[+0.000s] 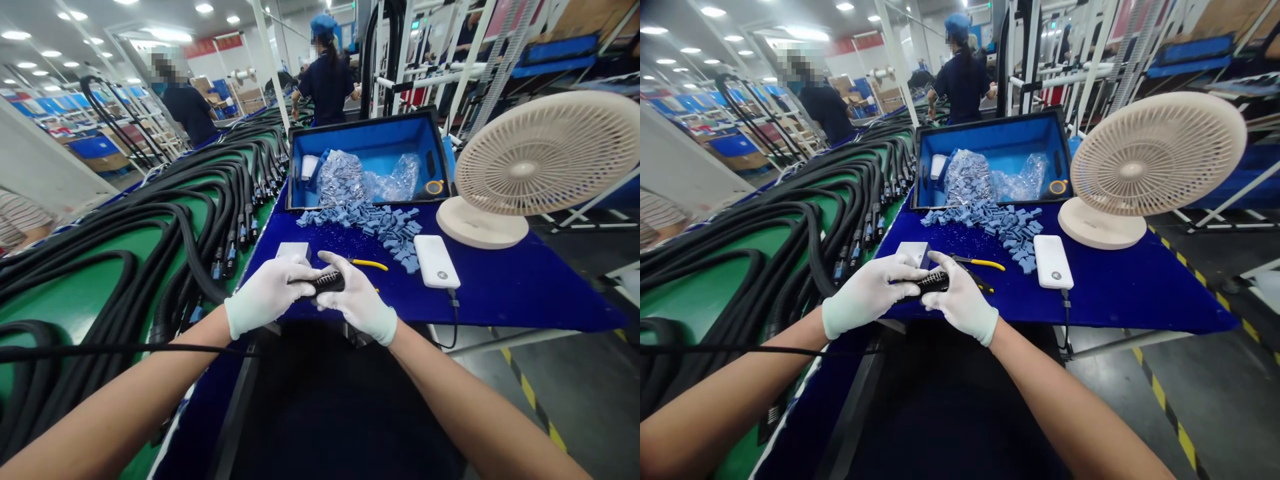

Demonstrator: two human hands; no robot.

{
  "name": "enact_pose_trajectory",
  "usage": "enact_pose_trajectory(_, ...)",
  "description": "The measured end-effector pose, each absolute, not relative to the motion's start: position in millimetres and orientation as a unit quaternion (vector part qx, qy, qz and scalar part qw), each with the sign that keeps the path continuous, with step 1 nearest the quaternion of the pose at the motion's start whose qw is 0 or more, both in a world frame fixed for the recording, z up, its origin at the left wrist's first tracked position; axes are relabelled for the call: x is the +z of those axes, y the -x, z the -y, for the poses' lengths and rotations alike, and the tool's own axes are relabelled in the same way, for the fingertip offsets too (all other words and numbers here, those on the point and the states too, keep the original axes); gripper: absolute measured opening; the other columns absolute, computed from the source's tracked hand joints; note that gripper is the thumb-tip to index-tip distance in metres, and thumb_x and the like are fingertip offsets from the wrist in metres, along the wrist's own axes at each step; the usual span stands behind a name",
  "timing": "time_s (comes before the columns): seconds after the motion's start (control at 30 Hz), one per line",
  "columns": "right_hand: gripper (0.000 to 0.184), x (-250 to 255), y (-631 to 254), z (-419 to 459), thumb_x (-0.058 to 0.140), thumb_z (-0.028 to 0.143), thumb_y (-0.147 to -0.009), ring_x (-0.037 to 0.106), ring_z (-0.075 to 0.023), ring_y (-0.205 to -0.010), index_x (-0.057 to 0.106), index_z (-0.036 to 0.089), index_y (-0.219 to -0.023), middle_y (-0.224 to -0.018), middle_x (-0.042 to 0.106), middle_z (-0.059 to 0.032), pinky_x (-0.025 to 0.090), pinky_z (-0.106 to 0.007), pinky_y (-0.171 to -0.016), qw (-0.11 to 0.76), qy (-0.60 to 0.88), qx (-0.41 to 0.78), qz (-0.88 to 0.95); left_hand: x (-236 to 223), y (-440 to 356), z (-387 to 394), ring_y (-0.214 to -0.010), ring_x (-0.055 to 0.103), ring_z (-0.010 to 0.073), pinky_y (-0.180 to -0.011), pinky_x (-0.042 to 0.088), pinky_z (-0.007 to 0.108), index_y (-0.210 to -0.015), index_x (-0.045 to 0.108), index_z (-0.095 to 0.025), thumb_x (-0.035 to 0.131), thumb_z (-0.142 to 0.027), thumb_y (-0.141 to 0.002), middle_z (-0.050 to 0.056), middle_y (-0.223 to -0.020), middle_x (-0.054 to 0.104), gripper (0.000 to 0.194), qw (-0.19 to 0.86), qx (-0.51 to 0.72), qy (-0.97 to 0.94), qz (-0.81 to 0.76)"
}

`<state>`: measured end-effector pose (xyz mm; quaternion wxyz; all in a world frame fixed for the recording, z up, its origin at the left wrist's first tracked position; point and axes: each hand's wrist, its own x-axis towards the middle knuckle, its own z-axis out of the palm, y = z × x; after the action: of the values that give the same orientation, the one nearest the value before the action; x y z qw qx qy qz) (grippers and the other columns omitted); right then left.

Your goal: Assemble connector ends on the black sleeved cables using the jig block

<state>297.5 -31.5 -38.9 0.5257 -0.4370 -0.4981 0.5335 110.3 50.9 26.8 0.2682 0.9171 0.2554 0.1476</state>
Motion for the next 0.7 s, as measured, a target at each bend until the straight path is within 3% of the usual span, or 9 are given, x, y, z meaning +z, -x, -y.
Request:
enact_pose_trajectory(0.1, 0.088, -40, -296, 30, 0.069, 0.013, -0.068, 0.068, -0.0187, -0.075, 0.037, 0.027, -0.149, -0.121, 0.063, -0.0064, 0.062, -0.038, -0.075, 0.522, 0.374, 0.601, 0.476, 18, -104, -55, -0.088, 0.061, 0.0208, -0.082, 0.050, 0.034, -0.111, 0.078, -0.028, 0.061, -0.025, -0.093, 0.006, -0.091, 0.064, 0.025, 0.222, 0.155, -0.942, -0.196)
enact_pose_trajectory(0.2, 0.086, -40, -294, 31, 0.069, 0.012, -0.067, 0.068, -0.0180, -0.073, 0.041, 0.027, -0.147, -0.121, 0.063, -0.0059, 0.062, -0.038, -0.076, 0.513, 0.366, 0.610, 0.480, 11, -102, -63, -0.090, 0.062, 0.0208, -0.085, 0.051, 0.034, -0.111, 0.077, -0.028, 0.064, -0.030, -0.091, 0.005, -0.093, 0.064, 0.024, 0.263, 0.139, -0.939, -0.176)
enact_pose_trajectory(0.23, 0.085, -40, -293, 32, 0.069, 0.011, -0.068, 0.068, -0.0183, -0.075, 0.042, 0.027, -0.147, -0.120, 0.064, -0.0059, 0.061, -0.038, -0.077, 0.514, 0.373, 0.600, 0.486, 10, -102, -67, -0.092, 0.063, 0.0212, -0.087, 0.051, 0.035, -0.121, 0.073, -0.029, 0.068, -0.031, -0.089, 0.005, -0.097, 0.065, 0.033, 0.298, 0.133, -0.925, -0.193)
enact_pose_trajectory(0.33, 0.085, -41, -294, 32, 0.067, 0.008, -0.067, 0.068, -0.0226, -0.092, 0.045, 0.025, -0.147, -0.119, 0.066, -0.0065, 0.061, -0.038, -0.082, 0.515, 0.403, 0.550, 0.520, 7, -107, -76, -0.097, 0.066, 0.0236, -0.088, 0.053, 0.037, -0.153, 0.044, -0.025, 0.083, -0.032, -0.071, 0.007, -0.112, 0.066, 0.092, 0.390, 0.116, -0.871, -0.276)
enact_pose_trajectory(0.4, 0.083, -42, -295, 31, 0.067, 0.006, -0.065, 0.066, -0.0254, -0.105, 0.050, 0.022, -0.144, -0.118, 0.067, -0.0071, 0.060, -0.038, -0.087, 0.507, 0.421, 0.521, 0.543, 5, -109, -75, -0.099, 0.067, 0.0252, -0.089, 0.054, 0.037, -0.158, 0.035, -0.021, 0.089, -0.030, -0.059, 0.008, -0.115, 0.067, 0.112, 0.393, 0.119, -0.855, -0.317)
enact_pose_trajectory(0.47, 0.071, -43, -295, 29, 0.068, 0.007, -0.066, 0.065, -0.0259, -0.109, 0.058, 0.020, -0.135, -0.118, 0.068, -0.0074, 0.059, -0.038, -0.089, 0.511, 0.434, 0.512, 0.538, 1, -107, -65, -0.097, 0.067, 0.0260, -0.089, 0.053, 0.037, -0.147, 0.052, -0.021, 0.089, -0.034, -0.058, 0.007, -0.109, 0.069, 0.097, 0.329, 0.169, -0.855, -0.362)
enact_pose_trajectory(0.57, 0.047, -43, -288, 31, 0.067, 0.013, -0.072, 0.068, -0.0237, -0.104, 0.064, 0.021, -0.119, -0.117, 0.069, -0.0063, 0.058, -0.039, -0.093, 0.563, 0.453, 0.489, 0.489, -9, -96, -38, -0.086, 0.067, 0.0254, -0.083, 0.053, 0.037, -0.101, 0.077, -0.024, 0.080, -0.042, -0.073, 0.006, -0.089, 0.071, 0.034, 0.245, 0.262, -0.828, -0.430)
enact_pose_trajectory(0.63, 0.044, -43, -279, 34, 0.063, 0.017, -0.079, 0.069, -0.0217, -0.102, 0.061, 0.023, -0.122, -0.120, 0.069, -0.0055, 0.058, -0.038, -0.095, 0.605, 0.452, 0.471, 0.457, -17, -85, -22, -0.083, 0.067, 0.0257, -0.077, 0.055, 0.037, -0.088, 0.078, -0.024, 0.073, -0.044, -0.081, 0.006, -0.085, 0.072, 0.022, 0.346, 0.277, -0.772, -0.456)
enact_pose_trajectory(0.7, 0.046, -43, -271, 33, 0.064, 0.020, -0.083, 0.070, -0.0207, -0.101, 0.058, 0.025, -0.128, -0.123, 0.068, -0.0049, 0.058, -0.037, -0.092, 0.583, 0.435, 0.484, 0.488, -22, -76, -16, -0.086, 0.069, 0.0256, -0.074, 0.057, 0.037, -0.097, 0.076, -0.024, 0.067, -0.048, -0.087, 0.007, -0.091, 0.073, 0.028, 0.520, 0.352, -0.635, -0.450)
